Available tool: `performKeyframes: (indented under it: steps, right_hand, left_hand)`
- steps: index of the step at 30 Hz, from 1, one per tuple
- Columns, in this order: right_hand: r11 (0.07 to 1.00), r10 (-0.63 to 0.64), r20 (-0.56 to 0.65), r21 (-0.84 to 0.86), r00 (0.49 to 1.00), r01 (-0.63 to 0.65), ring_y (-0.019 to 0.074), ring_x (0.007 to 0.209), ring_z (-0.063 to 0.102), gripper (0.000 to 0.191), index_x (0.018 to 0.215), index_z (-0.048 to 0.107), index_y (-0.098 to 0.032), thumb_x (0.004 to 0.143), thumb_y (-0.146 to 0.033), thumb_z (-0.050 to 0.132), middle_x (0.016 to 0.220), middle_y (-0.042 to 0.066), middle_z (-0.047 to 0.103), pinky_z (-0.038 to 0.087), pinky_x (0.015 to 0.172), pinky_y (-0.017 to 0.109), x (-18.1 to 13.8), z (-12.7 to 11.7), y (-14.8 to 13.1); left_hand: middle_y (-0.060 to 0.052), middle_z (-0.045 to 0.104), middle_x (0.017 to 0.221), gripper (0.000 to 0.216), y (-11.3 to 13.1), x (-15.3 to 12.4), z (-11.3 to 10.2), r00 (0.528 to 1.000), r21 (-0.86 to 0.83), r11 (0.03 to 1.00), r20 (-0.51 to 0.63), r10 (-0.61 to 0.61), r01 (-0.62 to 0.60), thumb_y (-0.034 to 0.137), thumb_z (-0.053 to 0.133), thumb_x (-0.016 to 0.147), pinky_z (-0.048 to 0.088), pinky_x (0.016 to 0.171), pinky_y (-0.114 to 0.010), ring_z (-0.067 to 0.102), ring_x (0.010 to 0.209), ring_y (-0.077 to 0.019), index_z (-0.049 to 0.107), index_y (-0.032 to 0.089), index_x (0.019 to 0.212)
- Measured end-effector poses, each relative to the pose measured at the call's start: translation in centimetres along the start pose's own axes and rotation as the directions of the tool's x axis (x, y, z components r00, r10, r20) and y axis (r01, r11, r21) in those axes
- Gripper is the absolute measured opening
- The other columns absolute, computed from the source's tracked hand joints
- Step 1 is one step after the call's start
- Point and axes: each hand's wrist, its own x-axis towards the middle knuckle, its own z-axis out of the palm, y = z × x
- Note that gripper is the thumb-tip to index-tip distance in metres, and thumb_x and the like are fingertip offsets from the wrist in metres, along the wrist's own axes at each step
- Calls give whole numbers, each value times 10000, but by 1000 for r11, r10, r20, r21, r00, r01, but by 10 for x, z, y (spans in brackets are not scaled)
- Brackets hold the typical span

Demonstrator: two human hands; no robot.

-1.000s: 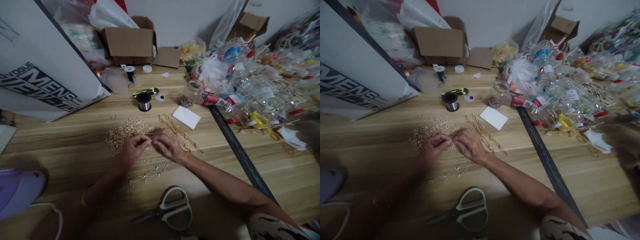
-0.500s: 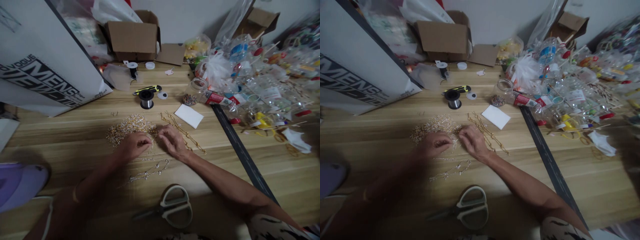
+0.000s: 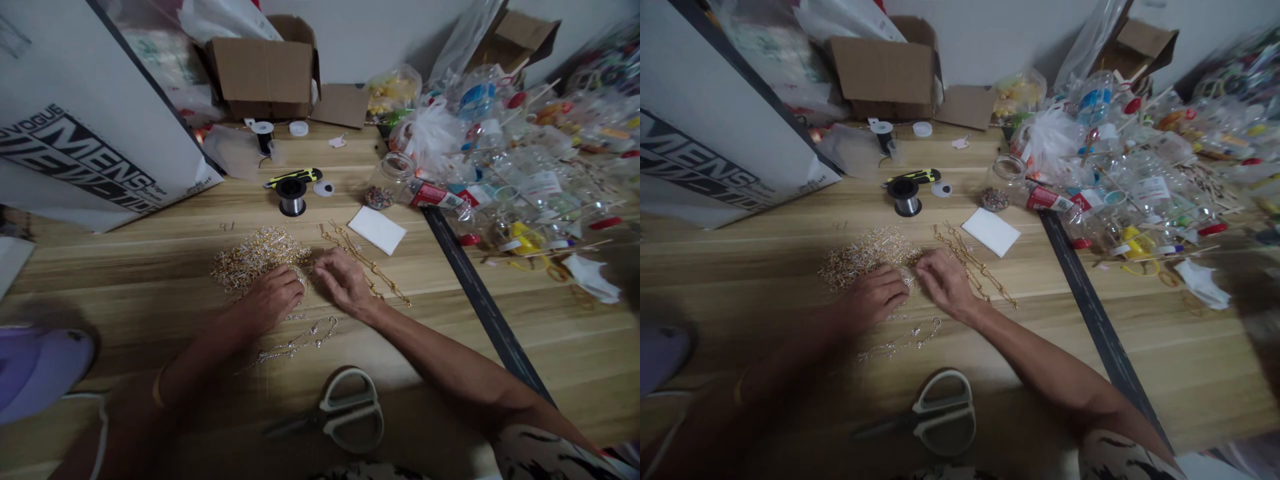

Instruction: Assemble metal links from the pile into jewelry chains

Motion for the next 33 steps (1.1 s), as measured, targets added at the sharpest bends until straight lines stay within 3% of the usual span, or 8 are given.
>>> performKeyframes:
  steps: [20, 33]
  right_hand:
    - [1000, 9, 10, -10, 1000, -9, 166, 766, 505, 117, 848, 533, -178, 910, -218, 443, 787, 49, 553, 432, 720, 321, 0, 0, 0]
    - [1000, 3, 14, -17, 1000, -2, 168, 778, 510, 107, 851, 526, -181, 910, -212, 441, 794, 51, 556, 434, 729, 318, 0, 0, 2]
  left_hand:
    - [-40, 618, 720, 180, -12, 0, -10, 997, -222, 972, 15, -75, 76, 178, 498, 841, 383, 735, -303, 511, 755, -176, 627, 166, 716]
    - [-27, 589, 693, 153, -18, -2, -4, 993, -221, 969, -28, -115, 106, 168, 507, 828, 387, 730, -292, 499, 746, -168, 597, 168, 704]
